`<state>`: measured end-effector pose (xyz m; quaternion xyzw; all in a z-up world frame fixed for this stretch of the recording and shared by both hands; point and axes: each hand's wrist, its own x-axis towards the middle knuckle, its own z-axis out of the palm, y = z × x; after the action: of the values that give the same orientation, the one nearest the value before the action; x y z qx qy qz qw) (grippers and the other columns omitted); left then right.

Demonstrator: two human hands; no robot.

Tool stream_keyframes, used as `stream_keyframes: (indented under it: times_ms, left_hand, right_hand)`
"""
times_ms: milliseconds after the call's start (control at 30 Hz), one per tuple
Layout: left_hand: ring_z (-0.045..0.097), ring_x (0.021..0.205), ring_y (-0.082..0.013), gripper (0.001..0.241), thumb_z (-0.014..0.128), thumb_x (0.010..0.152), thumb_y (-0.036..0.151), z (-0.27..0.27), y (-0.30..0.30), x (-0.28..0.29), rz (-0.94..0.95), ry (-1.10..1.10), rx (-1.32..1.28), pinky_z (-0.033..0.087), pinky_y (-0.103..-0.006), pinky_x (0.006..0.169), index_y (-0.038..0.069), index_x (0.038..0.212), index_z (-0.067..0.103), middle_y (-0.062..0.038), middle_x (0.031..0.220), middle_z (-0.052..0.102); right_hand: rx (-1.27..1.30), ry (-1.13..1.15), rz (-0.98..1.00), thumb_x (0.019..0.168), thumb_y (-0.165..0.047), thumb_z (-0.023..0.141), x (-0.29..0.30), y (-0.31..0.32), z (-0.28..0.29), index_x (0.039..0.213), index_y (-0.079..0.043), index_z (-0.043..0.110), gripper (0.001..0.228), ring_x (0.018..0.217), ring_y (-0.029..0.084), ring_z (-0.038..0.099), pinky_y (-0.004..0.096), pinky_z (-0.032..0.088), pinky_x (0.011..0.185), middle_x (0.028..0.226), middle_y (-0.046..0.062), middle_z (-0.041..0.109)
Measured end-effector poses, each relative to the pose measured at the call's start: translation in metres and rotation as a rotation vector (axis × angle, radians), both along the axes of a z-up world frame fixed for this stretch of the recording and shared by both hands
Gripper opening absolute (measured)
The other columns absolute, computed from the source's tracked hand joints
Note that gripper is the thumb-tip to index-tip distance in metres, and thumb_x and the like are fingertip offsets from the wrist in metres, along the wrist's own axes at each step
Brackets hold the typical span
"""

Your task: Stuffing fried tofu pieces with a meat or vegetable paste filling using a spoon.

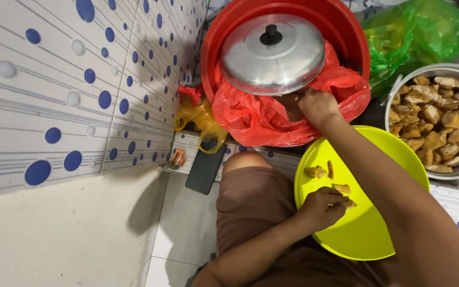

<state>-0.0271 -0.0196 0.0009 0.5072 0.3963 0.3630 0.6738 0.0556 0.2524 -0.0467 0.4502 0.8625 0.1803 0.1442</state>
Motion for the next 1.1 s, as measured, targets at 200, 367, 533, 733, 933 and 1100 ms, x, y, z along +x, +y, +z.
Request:
stream_keyframes:
  times_ms: [200,367,533,733,933,1100]
  left_hand:
    - [0.067,0.116,-0.0439,0.033,0.065,0.094,0.015,0.006,0.001,-0.004,0.012,-0.039,-0.028,0.062,-0.0386,0.087,0.002,0.123,0.072,-0.029,0.126,0.063]
    - [0.067,0.115,-0.0434,0.032,0.067,0.093,0.015,-0.001,0.0,0.002,0.038,-0.046,-0.008,0.063,-0.0387,0.085,0.002,0.122,0.072,-0.029,0.125,0.063]
    - [0.065,0.118,-0.0428,0.032,0.066,0.095,0.018,0.017,0.004,-0.009,0.009,-0.063,-0.06,0.062,-0.0394,0.089,0.002,0.123,0.071,-0.028,0.126,0.063]
    - [0.065,0.119,-0.0431,0.032,0.067,0.095,0.018,0.012,0.005,-0.006,-0.009,-0.048,-0.09,0.061,-0.0395,0.091,0.001,0.122,0.071,-0.028,0.127,0.062]
    - [0.069,0.109,-0.0406,0.029,0.069,0.096,0.014,0.03,0.009,-0.012,0.005,-0.015,-0.043,0.062,-0.0384,0.086,-0.002,0.119,0.072,-0.03,0.121,0.065]
    - [0.069,0.115,-0.0119,0.03,0.071,0.095,0.026,-0.006,0.005,0.002,0.057,-0.008,-0.024,0.054,-0.0228,0.102,0.007,0.117,0.076,-0.007,0.122,0.075]
  right_hand:
    - [-0.216,-0.071,-0.072,0.094,-0.005,0.051,-0.002,0.011,-0.016,0.088,-0.014,0.078,0.029,0.078,0.025,0.075,0.041,0.058,0.065,0.085,0.006,0.071]
    - [-0.285,-0.098,-0.161,0.093,-0.006,0.053,-0.01,0.021,-0.018,0.086,-0.014,0.079,0.029,0.081,0.026,0.076,0.043,0.058,0.066,0.082,0.007,0.076]
    - [-0.464,-0.032,-0.32,0.095,-0.006,0.052,-0.021,0.017,0.032,0.101,-0.004,0.08,0.029,0.095,0.036,0.075,0.05,0.058,0.076,0.093,0.014,0.078]
    - [-0.605,0.102,-0.489,0.096,-0.009,0.057,0.01,0.017,0.088,0.114,0.01,0.075,0.032,0.11,0.049,0.07,0.058,0.055,0.092,0.107,0.03,0.076]
    - [-0.716,0.711,-0.8,0.088,-0.032,0.07,0.072,-0.017,0.082,0.115,-0.025,0.081,0.029,0.082,0.026,0.075,0.035,0.055,0.075,0.075,0.003,0.079]
    - [-0.808,1.196,-1.029,0.1,-0.005,0.064,0.072,-0.071,0.174,0.111,0.002,0.078,0.02,0.043,0.014,0.028,0.032,0.023,0.041,0.068,0.01,0.061]
